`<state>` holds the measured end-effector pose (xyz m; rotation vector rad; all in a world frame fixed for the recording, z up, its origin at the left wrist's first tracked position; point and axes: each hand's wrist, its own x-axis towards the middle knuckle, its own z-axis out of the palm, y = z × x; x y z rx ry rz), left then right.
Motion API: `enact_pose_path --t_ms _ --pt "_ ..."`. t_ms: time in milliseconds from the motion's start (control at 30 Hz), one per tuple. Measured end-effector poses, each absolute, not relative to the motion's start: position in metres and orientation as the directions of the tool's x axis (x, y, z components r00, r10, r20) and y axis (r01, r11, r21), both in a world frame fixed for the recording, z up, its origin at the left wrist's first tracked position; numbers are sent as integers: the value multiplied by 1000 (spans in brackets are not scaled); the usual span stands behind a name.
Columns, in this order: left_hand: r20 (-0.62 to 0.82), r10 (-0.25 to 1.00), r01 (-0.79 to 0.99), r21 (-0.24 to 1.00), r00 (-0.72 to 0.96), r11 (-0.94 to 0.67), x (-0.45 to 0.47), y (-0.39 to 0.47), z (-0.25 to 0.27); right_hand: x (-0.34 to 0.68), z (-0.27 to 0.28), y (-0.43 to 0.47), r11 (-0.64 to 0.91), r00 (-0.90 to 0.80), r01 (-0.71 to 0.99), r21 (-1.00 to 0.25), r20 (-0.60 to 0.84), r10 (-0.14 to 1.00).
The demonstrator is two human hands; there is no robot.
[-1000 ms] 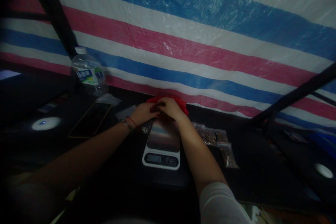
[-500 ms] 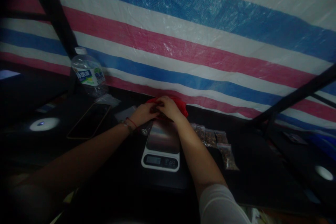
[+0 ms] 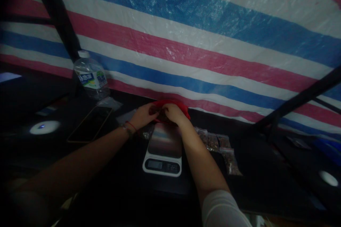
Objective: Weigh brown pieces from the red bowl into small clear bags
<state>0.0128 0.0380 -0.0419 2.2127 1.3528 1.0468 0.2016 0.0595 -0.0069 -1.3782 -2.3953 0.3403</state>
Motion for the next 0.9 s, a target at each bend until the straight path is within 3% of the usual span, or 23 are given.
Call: enact_pose_path --t_ms 167,433,900 --pt "404 874 638 604 271 -477 11 37 -40 194 -23 60 590 -620 731 -343 29 784" --pt "406 881 671 584 244 -456 10 36 -37 203 -10 59 473 -497 855 -211 -75 864" --pt "408 860 678 540 308 -499 11 33 -36 202 -5 55 425 -455 884 -195 -152 877"
